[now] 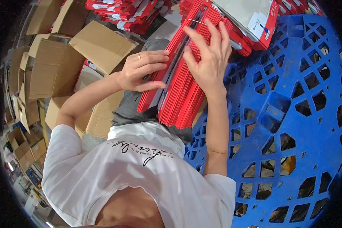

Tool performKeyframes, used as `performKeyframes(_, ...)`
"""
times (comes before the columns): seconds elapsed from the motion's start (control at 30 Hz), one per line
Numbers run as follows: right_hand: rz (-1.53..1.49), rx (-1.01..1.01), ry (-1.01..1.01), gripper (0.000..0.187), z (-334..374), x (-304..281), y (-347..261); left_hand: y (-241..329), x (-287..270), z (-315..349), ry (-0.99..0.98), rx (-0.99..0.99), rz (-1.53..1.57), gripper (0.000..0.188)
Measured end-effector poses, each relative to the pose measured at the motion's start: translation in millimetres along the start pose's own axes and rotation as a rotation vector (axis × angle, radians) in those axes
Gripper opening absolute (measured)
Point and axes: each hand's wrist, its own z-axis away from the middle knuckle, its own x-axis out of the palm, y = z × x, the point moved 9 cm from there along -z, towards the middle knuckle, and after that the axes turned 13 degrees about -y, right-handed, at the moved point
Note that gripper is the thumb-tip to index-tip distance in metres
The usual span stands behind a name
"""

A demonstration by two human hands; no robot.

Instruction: The person sits on the floor in a warehouse and repeatedly picks up stacks of red envelopes from a blue crate. They fan the envelopes to inspect them, then place the stacks into cardboard boxes. The process is repeated continuously.

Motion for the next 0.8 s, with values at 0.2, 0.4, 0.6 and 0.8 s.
performKeyframes(0.2, 0.09, -0.038, -0.006, 0.029, -1.0, -7.4, -3.8, 2.4, 1.2, -1.6, -0.03, 0.002, -0.072, 0.048)
performKeyframes(0.4, 0.141, -0.025, 0.034, 0.029, -2.9, -11.1, -0.7, 0.5, 7.0, 0.6, -0.067, 0.047, -0.08, 0.043)
performKeyframes(0.6, 0.088, 0.006, 0.06, 0.034, -3.5, -8.0, -3.1, 5.4, 16.1, 2.0, -0.06, 0.014, -0.074, 0.046)
performKeyframes(0.8, 0.011, 0.043, 0.012, 0.028, -1.0, -10.9, 2.4, 2.9, 18.0, -0.8, -0.101, 0.035, -0.126, 0.049)
